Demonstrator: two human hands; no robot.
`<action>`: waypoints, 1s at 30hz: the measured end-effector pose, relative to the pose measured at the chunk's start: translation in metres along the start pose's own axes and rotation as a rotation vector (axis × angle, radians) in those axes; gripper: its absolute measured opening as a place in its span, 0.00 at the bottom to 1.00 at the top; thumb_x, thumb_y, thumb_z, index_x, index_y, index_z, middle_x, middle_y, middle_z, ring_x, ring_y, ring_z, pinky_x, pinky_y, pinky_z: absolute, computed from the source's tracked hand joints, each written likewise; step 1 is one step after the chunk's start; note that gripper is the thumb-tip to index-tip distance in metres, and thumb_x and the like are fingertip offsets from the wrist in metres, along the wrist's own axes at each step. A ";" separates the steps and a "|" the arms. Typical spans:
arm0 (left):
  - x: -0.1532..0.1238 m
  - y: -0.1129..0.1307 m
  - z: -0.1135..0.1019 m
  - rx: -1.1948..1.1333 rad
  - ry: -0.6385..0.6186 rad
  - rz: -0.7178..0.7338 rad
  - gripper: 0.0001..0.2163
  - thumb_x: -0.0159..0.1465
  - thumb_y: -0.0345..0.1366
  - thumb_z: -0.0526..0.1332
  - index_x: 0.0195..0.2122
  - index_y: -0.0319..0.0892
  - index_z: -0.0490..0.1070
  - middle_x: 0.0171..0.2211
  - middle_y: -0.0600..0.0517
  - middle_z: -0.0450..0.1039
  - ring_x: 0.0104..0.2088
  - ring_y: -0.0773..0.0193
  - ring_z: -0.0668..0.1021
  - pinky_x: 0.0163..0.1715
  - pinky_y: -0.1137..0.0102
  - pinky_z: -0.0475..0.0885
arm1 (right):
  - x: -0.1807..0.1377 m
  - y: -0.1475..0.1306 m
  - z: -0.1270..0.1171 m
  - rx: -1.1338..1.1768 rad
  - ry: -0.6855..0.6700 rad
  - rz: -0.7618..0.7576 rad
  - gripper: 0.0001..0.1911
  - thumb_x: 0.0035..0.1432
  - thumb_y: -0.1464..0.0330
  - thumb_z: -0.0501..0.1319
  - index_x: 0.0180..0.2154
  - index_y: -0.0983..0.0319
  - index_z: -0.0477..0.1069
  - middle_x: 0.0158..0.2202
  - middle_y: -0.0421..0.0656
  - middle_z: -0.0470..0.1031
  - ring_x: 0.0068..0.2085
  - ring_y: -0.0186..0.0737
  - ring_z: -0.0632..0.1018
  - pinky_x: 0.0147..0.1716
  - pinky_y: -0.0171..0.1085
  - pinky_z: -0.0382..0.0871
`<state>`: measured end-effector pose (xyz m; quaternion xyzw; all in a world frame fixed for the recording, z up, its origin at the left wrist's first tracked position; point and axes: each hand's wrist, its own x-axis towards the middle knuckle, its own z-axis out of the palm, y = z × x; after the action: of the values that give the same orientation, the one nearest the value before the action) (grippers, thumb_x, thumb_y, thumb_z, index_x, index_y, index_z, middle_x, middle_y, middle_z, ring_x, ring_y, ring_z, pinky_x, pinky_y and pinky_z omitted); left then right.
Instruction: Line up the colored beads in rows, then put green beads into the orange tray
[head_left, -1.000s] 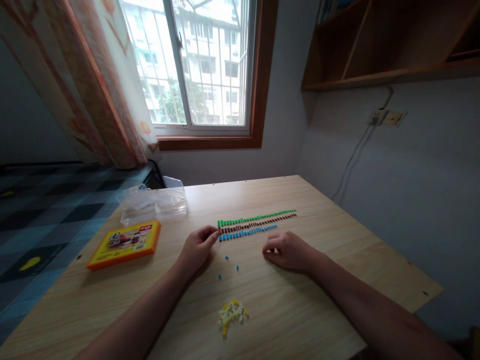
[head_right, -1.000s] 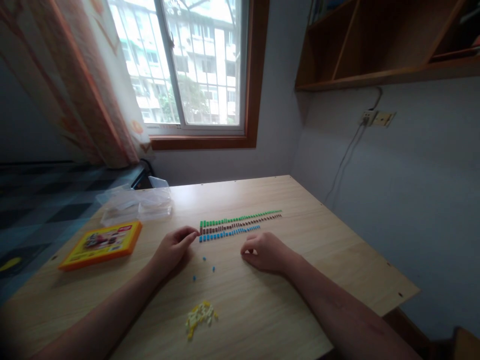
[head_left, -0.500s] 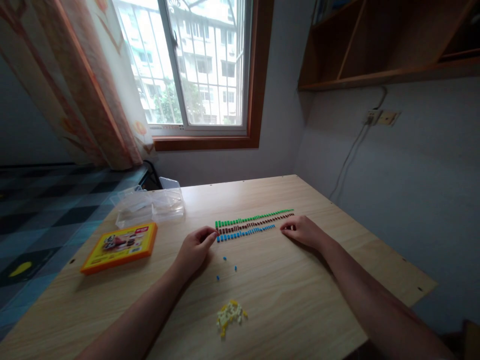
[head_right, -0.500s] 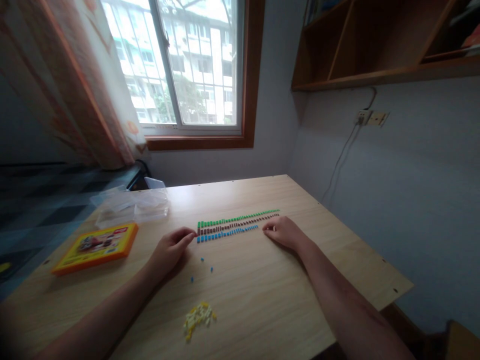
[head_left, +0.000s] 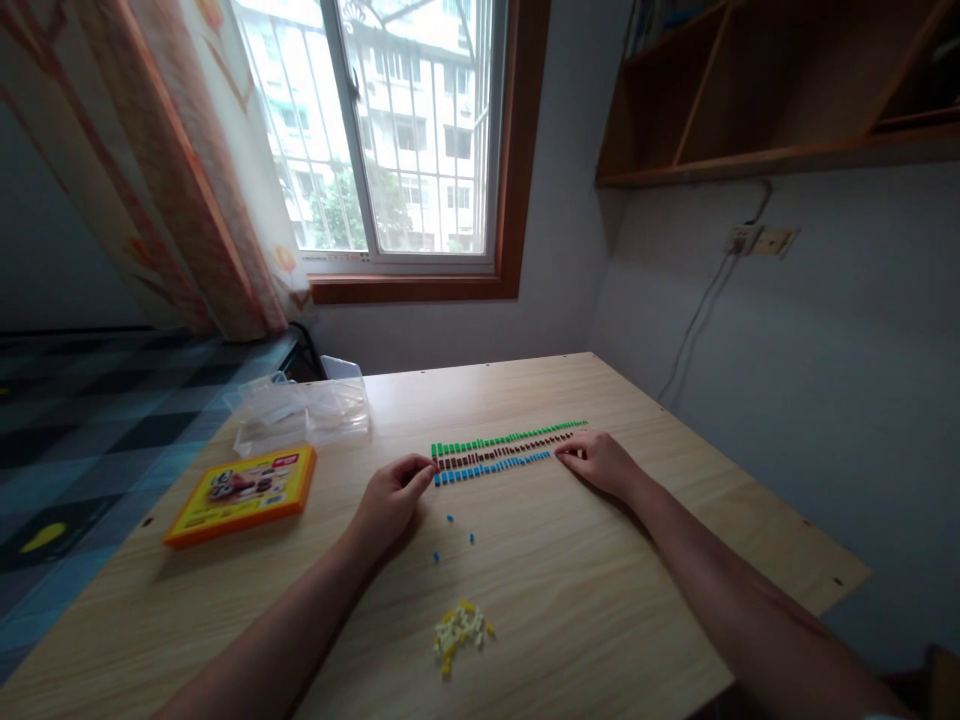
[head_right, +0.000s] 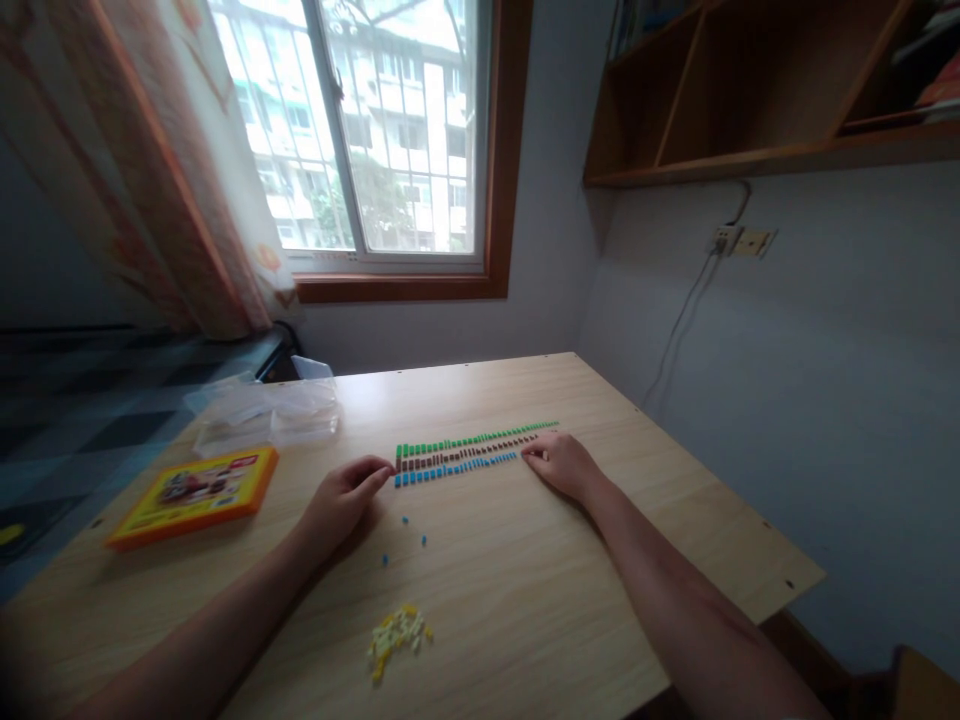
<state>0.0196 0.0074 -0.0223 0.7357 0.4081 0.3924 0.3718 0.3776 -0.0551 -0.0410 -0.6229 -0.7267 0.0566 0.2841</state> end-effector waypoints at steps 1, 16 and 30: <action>0.000 0.000 0.000 0.000 -0.001 -0.003 0.14 0.58 0.48 0.62 0.30 0.41 0.77 0.31 0.50 0.80 0.35 0.56 0.79 0.39 0.66 0.71 | 0.000 -0.001 0.000 -0.006 -0.002 0.002 0.11 0.62 0.65 0.62 0.39 0.58 0.83 0.34 0.43 0.81 0.34 0.40 0.78 0.36 0.36 0.69; 0.001 -0.004 0.002 0.005 -0.002 0.010 0.15 0.59 0.48 0.61 0.31 0.41 0.78 0.31 0.50 0.80 0.35 0.57 0.78 0.39 0.66 0.71 | 0.001 -0.005 0.005 -0.018 -0.002 0.018 0.11 0.63 0.65 0.61 0.40 0.57 0.83 0.39 0.43 0.83 0.40 0.42 0.80 0.40 0.36 0.71; 0.000 -0.003 0.001 0.009 -0.002 0.008 0.15 0.59 0.48 0.61 0.30 0.41 0.77 0.30 0.50 0.80 0.34 0.57 0.78 0.38 0.66 0.70 | 0.001 -0.002 0.007 0.018 0.019 -0.023 0.11 0.63 0.66 0.61 0.39 0.57 0.83 0.37 0.44 0.83 0.37 0.42 0.80 0.38 0.36 0.70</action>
<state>0.0198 0.0080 -0.0251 0.7392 0.4067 0.3914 0.3674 0.3725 -0.0526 -0.0452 -0.6126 -0.7304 0.0537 0.2973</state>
